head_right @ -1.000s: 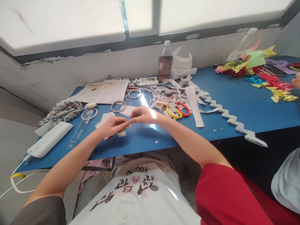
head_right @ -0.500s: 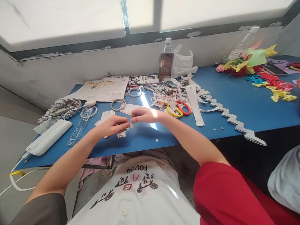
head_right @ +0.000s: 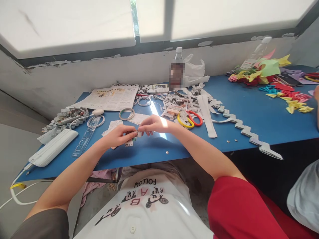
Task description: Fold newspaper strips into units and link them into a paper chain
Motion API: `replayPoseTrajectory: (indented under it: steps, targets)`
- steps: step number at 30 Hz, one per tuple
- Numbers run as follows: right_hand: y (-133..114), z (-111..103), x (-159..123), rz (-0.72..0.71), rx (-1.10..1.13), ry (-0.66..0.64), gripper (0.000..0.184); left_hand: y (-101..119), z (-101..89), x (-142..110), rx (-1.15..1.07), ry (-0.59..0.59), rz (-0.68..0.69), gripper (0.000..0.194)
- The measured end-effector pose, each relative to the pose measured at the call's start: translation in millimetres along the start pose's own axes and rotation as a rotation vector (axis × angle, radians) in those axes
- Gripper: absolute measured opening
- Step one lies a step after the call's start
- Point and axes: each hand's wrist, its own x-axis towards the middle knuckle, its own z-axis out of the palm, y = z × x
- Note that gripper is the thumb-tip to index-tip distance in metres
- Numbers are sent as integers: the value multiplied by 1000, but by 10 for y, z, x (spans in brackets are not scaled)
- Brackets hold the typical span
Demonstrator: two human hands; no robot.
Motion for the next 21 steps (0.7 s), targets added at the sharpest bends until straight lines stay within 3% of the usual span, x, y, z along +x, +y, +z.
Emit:
replayPoseTrajectory:
  steps: [4,9,15,21]
  targets:
    - [21,57,33,33,-21,-9,22,3,7,10,37,-44,-8,33]
    - [11,127,51,61,-40,59,29,0,-30,9,14,-110,-76,35]
    - [8,139,64,82,-13,45,35,43,-71,5,-28,-145,-143,36]
    - [-35,174,52,75,-164,94,31,60,-92,26,4,-157,-142,35]
